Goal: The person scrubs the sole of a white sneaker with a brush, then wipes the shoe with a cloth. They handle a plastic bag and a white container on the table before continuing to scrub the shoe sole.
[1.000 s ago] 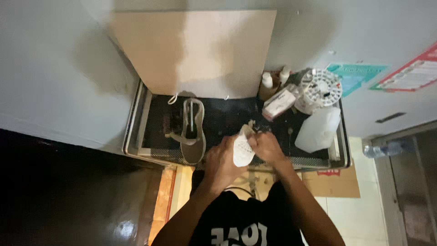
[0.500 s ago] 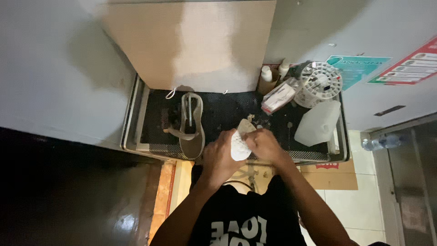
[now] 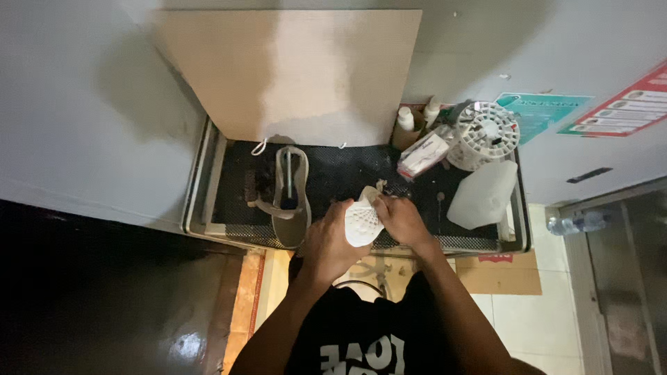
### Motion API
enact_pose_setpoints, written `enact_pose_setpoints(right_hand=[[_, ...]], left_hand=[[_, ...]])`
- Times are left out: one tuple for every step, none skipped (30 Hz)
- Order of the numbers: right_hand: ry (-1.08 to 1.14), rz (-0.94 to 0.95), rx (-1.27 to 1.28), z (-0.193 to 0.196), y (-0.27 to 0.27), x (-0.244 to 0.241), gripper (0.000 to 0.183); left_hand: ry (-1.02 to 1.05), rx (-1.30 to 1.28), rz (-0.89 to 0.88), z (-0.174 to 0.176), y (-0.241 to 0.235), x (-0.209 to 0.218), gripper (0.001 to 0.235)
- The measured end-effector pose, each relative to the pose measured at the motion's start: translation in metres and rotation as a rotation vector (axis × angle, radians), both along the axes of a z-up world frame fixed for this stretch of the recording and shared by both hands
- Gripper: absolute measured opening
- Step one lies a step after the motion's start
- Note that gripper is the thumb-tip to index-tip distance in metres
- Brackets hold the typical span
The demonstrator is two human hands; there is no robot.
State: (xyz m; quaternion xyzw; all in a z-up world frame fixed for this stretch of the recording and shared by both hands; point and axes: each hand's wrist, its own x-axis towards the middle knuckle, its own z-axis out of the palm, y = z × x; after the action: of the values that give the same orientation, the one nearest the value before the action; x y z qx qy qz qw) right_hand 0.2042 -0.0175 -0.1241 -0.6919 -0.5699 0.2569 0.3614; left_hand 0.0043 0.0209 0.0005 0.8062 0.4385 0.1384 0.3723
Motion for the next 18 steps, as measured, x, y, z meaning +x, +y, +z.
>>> enact_pose_setpoints(right_hand=[[-0.002, 0.007, 0.007, 0.014, -0.001, -0.005, 0.05], [-0.119, 0.022, -0.028, 0.027, -0.002, -0.01, 0.043], [-0.233, 0.03, -0.073, 0.039, -0.009, -0.016, 0.042], [-0.232, 0.032, -0.076, 0.037, -0.012, -0.018, 0.042], [-0.197, 0.015, -0.082, 0.036, -0.013, -0.018, 0.036], [-0.163, -0.001, -0.088, 0.035, -0.015, -0.019, 0.032], [-0.163, 0.003, -0.083, 0.042, -0.019, -0.018, 0.032], [-0.032, 0.022, -0.035, 0.048, -0.024, -0.018, 0.028], [0.102, 0.042, 0.006, 0.054, -0.031, -0.018, 0.026], [0.105, 0.048, 0.005, 0.054, -0.03, -0.018, 0.026], [0.162, 0.035, 0.087, 0.056, -0.031, -0.018, 0.024], [0.218, 0.021, 0.17, 0.057, -0.033, -0.018, 0.025], [0.217, 0.017, 0.172, 0.043, -0.036, -0.015, 0.025], [0.2, 0.016, 0.18, 0.03, -0.039, -0.012, 0.014], [0.187, 0.022, 0.189, 0.017, -0.04, -0.01, 0.011], [0.189, 0.024, 0.193, 0.038, -0.042, -0.019, 0.011], [0.224, 0.056, 0.206, 0.058, -0.047, -0.029, 0.01], [0.259, 0.087, 0.22, 0.077, -0.051, -0.038, 0.011]], left_hand=[[-0.002, 0.007, 0.007, 0.003, 0.004, -0.002, 0.079], [-0.019, -0.027, 0.023, 0.006, 0.007, -0.003, 0.079], [-0.033, -0.071, 0.033, 0.008, 0.007, -0.005, 0.079], [-0.032, -0.075, 0.034, 0.006, 0.005, -0.004, 0.079], [-0.013, -0.066, 0.04, 0.004, 0.004, -0.001, 0.077], [0.006, -0.058, 0.046, 0.003, 0.004, 0.002, 0.076], [0.006, -0.053, 0.051, 0.004, 0.002, 0.004, 0.076], [0.052, -0.035, 0.03, 0.006, 0.001, 0.006, 0.078], [0.101, -0.024, 0.011, 0.006, -0.002, 0.008, 0.081], [0.104, -0.025, 0.016, 0.007, -0.003, 0.007, 0.081], [0.074, -0.013, 0.016, 0.008, -0.004, 0.006, 0.079], [0.044, -0.002, 0.015, 0.009, -0.005, 0.006, 0.078], [0.044, 0.0, 0.011, 0.006, -0.008, 0.007, 0.078], [0.054, 0.025, 0.0, 0.004, -0.012, 0.007, 0.077], [0.068, 0.052, -0.004, 0.002, -0.014, 0.007, 0.077], [0.07, 0.055, -0.002, 0.002, -0.012, 0.006, 0.077], [0.059, 0.039, -0.009, 0.002, -0.011, 0.004, 0.079], [0.048, 0.023, -0.015, 0.001, -0.01, 0.002, 0.081]])
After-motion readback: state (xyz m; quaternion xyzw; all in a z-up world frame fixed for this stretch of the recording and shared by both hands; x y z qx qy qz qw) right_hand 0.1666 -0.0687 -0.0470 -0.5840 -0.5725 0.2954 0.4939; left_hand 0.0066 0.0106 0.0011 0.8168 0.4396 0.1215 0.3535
